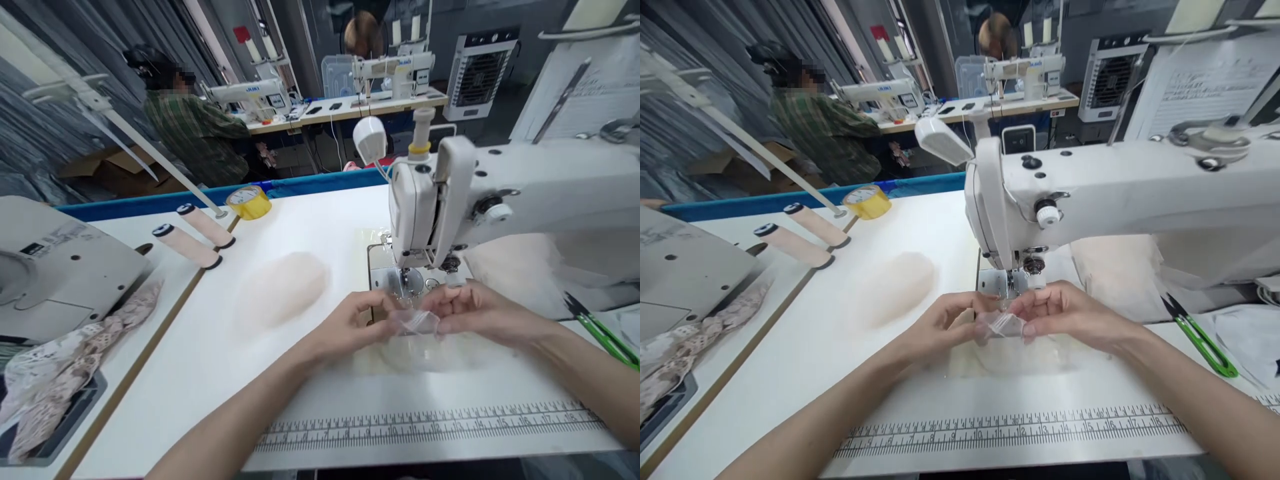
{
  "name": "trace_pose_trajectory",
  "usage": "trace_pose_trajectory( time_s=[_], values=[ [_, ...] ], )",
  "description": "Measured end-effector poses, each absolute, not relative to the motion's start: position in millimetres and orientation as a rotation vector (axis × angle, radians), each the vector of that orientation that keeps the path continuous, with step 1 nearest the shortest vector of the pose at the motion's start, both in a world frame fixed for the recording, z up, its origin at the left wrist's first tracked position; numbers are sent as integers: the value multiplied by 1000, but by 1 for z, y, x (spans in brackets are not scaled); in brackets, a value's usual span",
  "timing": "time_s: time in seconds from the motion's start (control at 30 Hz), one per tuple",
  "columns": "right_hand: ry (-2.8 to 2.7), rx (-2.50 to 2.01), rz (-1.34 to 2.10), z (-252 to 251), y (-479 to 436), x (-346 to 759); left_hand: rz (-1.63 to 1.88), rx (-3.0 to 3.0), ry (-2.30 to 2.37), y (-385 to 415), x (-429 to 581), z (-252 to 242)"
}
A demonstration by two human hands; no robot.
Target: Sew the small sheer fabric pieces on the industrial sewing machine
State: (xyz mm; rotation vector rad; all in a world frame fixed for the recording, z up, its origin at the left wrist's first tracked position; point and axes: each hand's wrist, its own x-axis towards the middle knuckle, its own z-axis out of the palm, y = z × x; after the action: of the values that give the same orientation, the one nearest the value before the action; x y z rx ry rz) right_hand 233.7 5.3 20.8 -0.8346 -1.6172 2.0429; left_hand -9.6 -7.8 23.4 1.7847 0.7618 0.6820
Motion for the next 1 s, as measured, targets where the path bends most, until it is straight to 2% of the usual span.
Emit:
trace_pose_trajectory(
  time_s=[0.2,0.37,0.47,0.57,0.67,0.73,0.83,1.0],
  values=[
    [-1640,-755,2034,27,-1,221,673,1564,785,-11,-20,40],
    [-1749,-899,1805,33,-10,210,641,1657,856,-16,-22,61],
    [-1751,-926,1814,35,-14,204,674,1847,942,-32,-20,79],
    [-1580,-852,1915,40,-19,196,511,2082,927,-60,-17,94],
    [-1419,-756,2050,46,-24,187,264,2150,686,-83,-18,96],
    [-1370,-717,2098,50,-27,181,472,2118,757,-85,-25,90],
    [-1361,-704,2111,54,-29,172,964,2001,1152,-69,-42,75],
    [-1345,-713,2131,54,-30,158,551,1753,1043,-44,-65,57]
  ],
)
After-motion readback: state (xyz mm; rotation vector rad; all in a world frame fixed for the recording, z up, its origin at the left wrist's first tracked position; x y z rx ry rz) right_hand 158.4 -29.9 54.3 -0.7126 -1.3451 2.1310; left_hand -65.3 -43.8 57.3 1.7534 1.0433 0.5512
